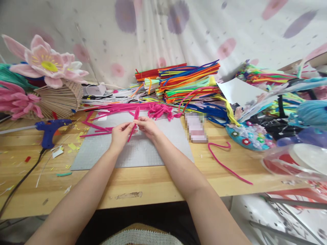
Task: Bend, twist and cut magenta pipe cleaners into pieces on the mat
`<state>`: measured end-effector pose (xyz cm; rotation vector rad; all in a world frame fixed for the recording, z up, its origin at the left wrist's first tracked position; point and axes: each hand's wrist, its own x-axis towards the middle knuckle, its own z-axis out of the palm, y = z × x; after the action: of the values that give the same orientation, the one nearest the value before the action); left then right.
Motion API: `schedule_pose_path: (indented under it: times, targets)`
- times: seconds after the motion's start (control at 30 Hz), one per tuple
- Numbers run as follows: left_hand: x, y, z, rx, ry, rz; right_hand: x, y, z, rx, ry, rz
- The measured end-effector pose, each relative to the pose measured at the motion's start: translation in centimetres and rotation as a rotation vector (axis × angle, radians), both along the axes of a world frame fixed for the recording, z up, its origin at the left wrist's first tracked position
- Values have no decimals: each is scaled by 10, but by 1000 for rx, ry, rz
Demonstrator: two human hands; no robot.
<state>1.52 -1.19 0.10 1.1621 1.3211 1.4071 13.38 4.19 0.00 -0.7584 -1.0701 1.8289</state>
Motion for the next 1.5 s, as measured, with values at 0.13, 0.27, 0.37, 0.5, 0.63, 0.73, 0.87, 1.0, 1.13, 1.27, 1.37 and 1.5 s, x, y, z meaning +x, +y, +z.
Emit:
schedule_pose_path:
  times: [0.13, 0.27, 0.37, 0.5, 0.63, 0.73, 0.87, 1.0, 1.13, 1.27, 1.37, 1.5]
  targets:
    - [-2, 0, 8, -220, -279, -139, 2, -1, 3, 14, -49, 57]
    - [-4, -2, 11, -303, -373, -225, 4, -4, 6, 12, -60, 114]
    - [-5, 0, 11, -312, -423, -204, 2, -7, 8, 30, -38, 178]
    - [-12, 5, 12, -301, -499, -100, 2, -9, 12, 151, -122, 232]
    - [-19, 8, 11, -271, -474, -78, 10, -5, 17, 346, -410, 312]
    - [-19, 9, 7, -237, -367, -56, 14, -3, 20, 410, -527, 249]
    - [-13, 9, 0, -141, -186, 14, 11, -7, 24, 411, -514, 218]
    - [-12, 9, 0, -100, -123, -25, 8, -12, 28, 373, -402, 234]
    - [-16, 8, 3, -153, -109, -69, 17, -6, 25, 359, -439, 278]
    - [-14, 6, 5, -215, -118, -117, 30, 7, 16, 225, -359, 194]
    - [-9, 4, 5, -269, -88, -188, 29, 8, 9, 209, -324, 192]
    - [-7, 2, 3, -330, -104, -273, 19, 3, 4, 232, -310, 261]
